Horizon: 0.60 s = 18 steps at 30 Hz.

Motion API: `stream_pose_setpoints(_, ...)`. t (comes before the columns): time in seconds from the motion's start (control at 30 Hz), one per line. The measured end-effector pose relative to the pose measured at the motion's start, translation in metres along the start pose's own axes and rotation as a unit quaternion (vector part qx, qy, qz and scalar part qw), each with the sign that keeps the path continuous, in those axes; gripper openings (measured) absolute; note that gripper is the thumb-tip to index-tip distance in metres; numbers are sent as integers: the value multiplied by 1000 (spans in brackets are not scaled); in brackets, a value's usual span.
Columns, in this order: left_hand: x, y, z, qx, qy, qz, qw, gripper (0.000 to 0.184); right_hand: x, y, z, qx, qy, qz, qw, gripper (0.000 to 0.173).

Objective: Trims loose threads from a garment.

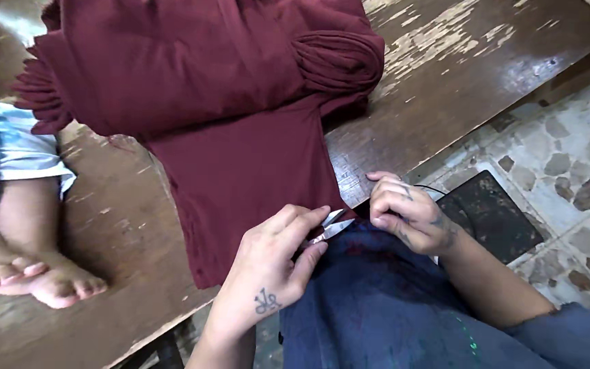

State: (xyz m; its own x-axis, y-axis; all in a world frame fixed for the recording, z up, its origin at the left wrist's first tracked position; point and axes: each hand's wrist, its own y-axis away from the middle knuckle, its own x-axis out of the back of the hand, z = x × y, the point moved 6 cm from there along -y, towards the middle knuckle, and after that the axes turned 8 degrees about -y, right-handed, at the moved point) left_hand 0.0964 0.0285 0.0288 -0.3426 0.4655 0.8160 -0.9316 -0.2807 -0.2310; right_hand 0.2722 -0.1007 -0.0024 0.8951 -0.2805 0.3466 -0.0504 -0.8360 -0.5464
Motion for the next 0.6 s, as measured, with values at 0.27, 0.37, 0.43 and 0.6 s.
stream_pose_setpoints(0.27,0,-2,-8,28,76,46,996,40,-23,-6,8,21,148,60,987,16)
stream_pose_setpoints(0.37,-1,1,-3,10,26,25,999,38,-3,-2,6,17,48,58,997,19)
stream_pose_setpoints(0.43,-2,3,2,-3,-6,3,1000,34,7,1,5,6,16,54,998,22)
stream_pose_setpoints(0.6,-3,-2,5,10,-21,27,999,36,2,1,3,-7,18,45,999,26)
